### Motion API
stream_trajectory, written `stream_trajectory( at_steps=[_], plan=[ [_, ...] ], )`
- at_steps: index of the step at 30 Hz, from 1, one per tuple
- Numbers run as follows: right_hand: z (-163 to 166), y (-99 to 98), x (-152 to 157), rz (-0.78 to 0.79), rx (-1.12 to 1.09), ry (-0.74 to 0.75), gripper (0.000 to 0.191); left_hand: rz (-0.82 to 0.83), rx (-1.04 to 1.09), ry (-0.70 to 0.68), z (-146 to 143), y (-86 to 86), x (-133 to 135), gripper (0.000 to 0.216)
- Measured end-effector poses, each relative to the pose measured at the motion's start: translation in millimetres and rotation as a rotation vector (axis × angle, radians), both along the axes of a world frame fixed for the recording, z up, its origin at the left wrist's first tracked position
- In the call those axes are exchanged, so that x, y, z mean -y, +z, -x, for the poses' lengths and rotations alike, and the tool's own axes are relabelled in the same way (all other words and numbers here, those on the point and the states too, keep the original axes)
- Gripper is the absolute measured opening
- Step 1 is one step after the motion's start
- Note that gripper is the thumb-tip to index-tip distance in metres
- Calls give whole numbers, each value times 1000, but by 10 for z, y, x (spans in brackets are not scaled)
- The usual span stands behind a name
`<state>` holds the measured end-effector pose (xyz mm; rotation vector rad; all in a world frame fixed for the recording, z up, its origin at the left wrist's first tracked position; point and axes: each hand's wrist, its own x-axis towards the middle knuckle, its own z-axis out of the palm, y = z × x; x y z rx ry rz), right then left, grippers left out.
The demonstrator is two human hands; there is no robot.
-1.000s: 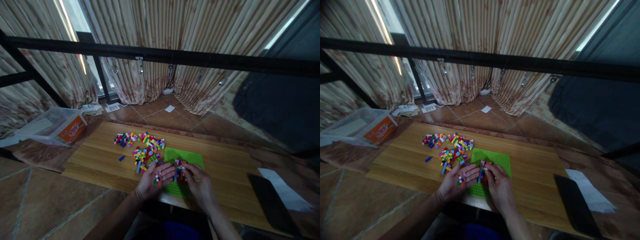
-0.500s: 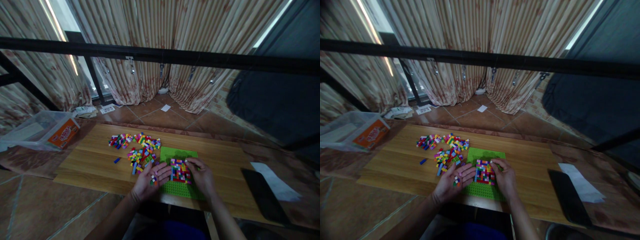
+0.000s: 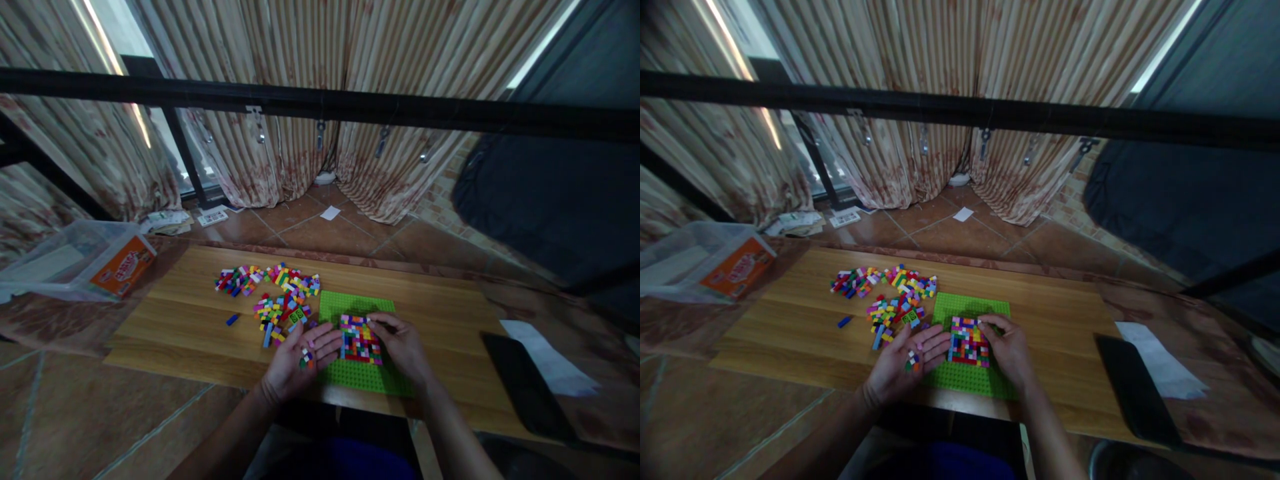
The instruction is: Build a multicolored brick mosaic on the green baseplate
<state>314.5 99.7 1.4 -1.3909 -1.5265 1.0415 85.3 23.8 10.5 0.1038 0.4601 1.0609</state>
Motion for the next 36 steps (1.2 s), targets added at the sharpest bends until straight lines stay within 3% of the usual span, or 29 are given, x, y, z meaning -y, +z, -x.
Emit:
stream_trajectory(
  at_steps=[6,21,24,27,31,36],
  plan=[
    [-16,34,-24,95,-12,14,33,12,-5,3,-6,14,6,51],
    [-34,93,-43,131,31,86,30,-21,15,5,0,-21,9,51],
    [-3,157,35,27,118,18,32,-42,25,4,1,-41,15,54],
    [128,286,189,-216,231,-92,28,-67,44,-4,4,-57,14,56],
    [450,445,426,-396,301,127,22,-47,78,2,2,-50,8,57],
    [821,447,547,-486,409,418,21,-33,104,17,-16,-7,-3,52]
  ],
)
